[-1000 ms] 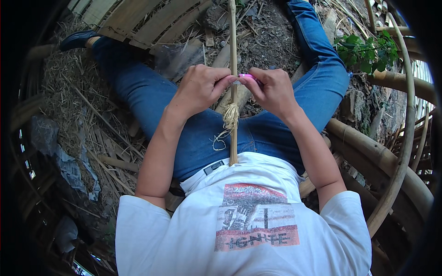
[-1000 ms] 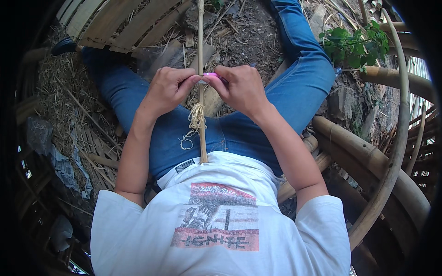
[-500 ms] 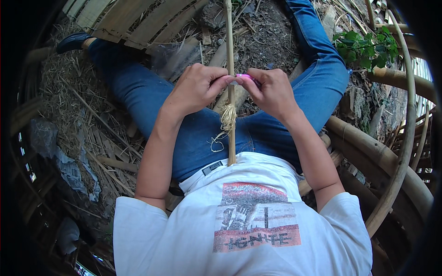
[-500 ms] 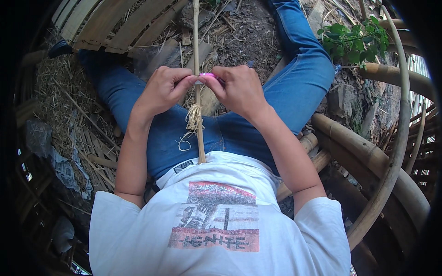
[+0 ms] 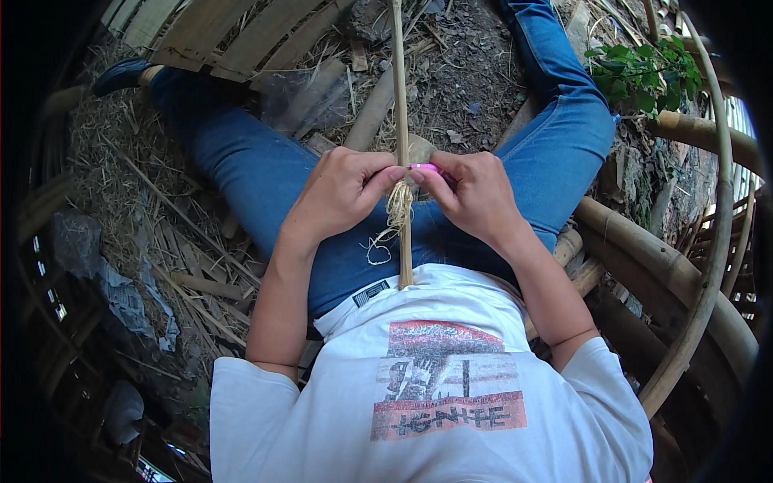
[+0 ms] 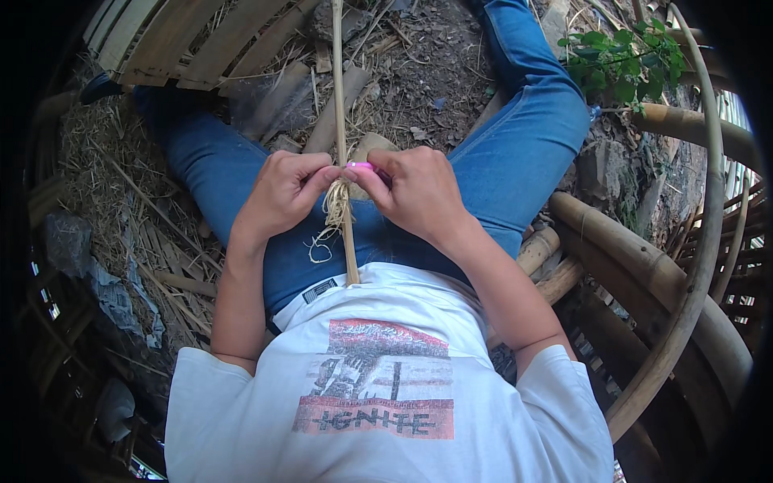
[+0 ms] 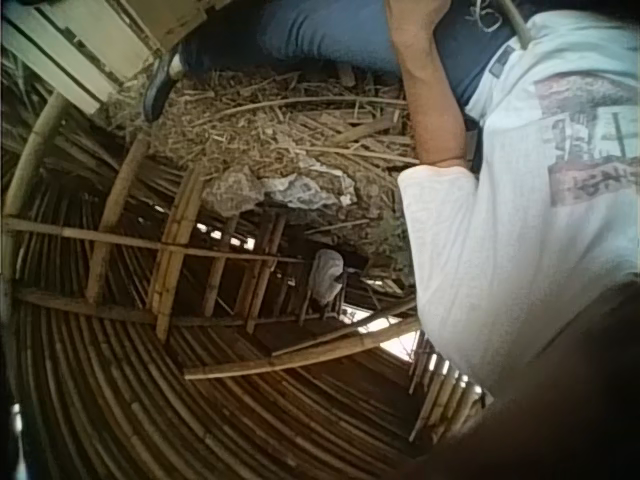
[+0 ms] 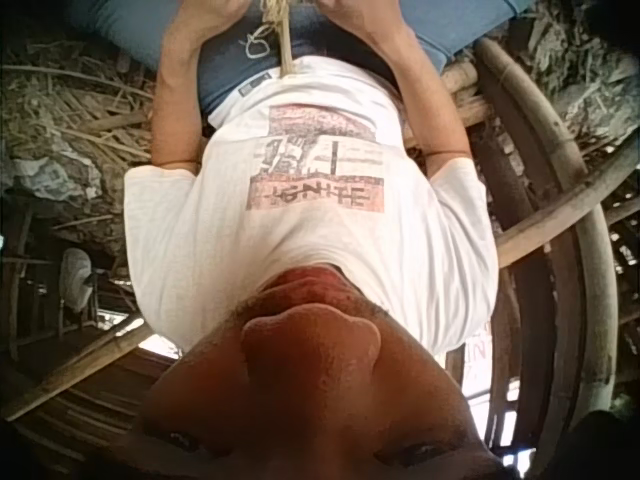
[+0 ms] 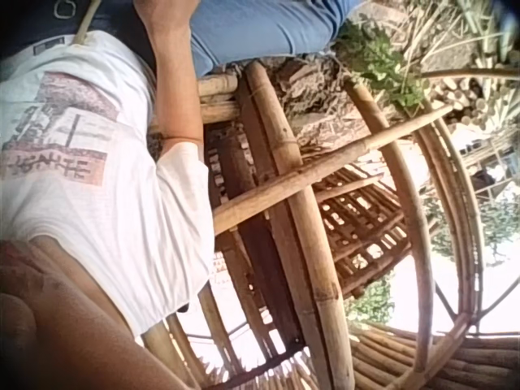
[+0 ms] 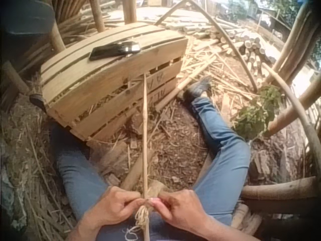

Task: The person uses a small knife to peel bark and thin shavings from a thin wooden stick while holding it steady between their legs.

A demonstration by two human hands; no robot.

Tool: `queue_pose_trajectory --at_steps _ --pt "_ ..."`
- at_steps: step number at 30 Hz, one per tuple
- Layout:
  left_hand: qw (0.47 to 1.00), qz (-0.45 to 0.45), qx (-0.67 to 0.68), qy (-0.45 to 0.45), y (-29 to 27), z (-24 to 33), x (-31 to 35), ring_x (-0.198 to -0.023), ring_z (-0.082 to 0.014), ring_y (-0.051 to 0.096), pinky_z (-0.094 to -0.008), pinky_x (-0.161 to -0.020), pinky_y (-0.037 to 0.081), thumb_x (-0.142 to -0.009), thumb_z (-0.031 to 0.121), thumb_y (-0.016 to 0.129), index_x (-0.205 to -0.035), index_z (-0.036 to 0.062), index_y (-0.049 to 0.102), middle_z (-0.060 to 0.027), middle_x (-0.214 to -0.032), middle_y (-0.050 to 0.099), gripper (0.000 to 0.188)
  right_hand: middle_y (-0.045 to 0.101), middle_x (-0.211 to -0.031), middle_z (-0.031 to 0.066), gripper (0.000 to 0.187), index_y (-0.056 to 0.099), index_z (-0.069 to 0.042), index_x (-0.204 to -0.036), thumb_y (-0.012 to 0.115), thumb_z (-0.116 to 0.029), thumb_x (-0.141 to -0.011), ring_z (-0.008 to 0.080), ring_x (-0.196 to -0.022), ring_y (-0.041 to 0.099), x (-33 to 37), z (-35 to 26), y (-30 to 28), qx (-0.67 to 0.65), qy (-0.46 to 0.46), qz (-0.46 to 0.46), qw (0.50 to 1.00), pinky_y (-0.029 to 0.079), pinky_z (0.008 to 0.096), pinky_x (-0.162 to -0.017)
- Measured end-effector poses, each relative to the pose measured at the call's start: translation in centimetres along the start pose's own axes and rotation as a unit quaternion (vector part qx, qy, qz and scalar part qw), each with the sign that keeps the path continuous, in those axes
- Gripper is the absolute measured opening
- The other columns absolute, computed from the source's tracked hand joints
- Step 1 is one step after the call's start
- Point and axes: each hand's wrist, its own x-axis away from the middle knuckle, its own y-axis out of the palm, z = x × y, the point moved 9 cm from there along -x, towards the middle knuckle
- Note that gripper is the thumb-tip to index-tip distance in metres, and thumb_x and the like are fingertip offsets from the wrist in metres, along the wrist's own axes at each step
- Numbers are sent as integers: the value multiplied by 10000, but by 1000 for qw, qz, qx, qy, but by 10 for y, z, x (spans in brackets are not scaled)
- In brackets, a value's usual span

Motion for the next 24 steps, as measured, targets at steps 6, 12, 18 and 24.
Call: queue_pose_trajectory --at_steps 6,12,18,24 --pt "999 -26 -34 24 -16 12 -15 -564 -335 570 -395 -545 428 -938 203 601 -842 10 653 -174 -629 560 222 541 -530 148 346 690 -52 -747 668 -358 -907 350 -489 550 -14 -8 -11 2 -22 4 1000 435 411 -483" --pt "948 98 -233 192 -63 25 -73 -651 -307 574 -360 -602 442 -976 222 544 -913 -11 606 -163 -727 594 250 573 -563 147 326 725 -55 -838 650 -363 -915 315 -504 563 -91 4 -34 17 -44 17 999 453 394 -514" --pt "992 -8 -96 76 -90 -22 -147 -609 -141 491 -316 -586 421 -1027 260 505 -1078 16 658 -43 -652 484 292 637 -648 153 338 755 -91 -937 640 -408 -912 288 -569 625 -169 17 -58 73 -90 61 991 490 385 -568" --pt "999 -24 19 25 -94 -33 -174 -613 -40 445 -221 -528 345 -1032 250 516 -1088 45 688 18 -637 476 273 592 -610 120 304 746 -76 -1013 615 -346 -962 159 -508 562 -192 18 -69 140 -190 125 964 444 320 -510"
